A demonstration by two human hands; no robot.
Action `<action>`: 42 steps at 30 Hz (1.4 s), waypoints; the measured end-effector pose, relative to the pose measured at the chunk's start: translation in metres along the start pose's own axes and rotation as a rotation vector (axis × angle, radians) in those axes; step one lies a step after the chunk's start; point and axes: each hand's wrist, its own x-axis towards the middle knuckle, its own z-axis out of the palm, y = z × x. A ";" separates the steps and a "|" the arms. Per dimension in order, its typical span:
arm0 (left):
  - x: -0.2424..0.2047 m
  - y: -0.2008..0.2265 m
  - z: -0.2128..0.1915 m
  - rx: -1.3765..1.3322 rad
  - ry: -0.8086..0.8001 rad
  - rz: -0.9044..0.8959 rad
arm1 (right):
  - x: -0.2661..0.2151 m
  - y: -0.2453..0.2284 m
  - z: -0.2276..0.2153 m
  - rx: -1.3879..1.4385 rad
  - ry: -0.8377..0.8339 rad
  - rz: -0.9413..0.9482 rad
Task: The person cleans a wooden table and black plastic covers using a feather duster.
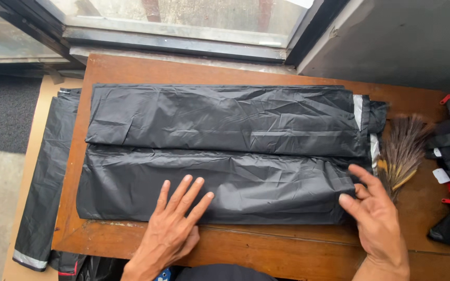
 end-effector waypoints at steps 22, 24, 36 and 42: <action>-0.018 -0.007 0.003 0.024 0.026 -0.089 | -0.038 -0.014 0.005 -0.672 0.008 -0.812; -0.023 -0.014 0.001 0.047 0.024 -0.116 | -0.039 -0.014 0.005 -0.634 0.014 -0.810; -0.025 -0.040 -0.091 -0.112 0.043 -0.127 | -0.022 0.007 -0.032 -0.562 0.268 -0.478; 0.033 -0.085 -0.073 0.157 0.005 -0.068 | 0.034 0.014 -0.005 -0.905 0.221 -0.443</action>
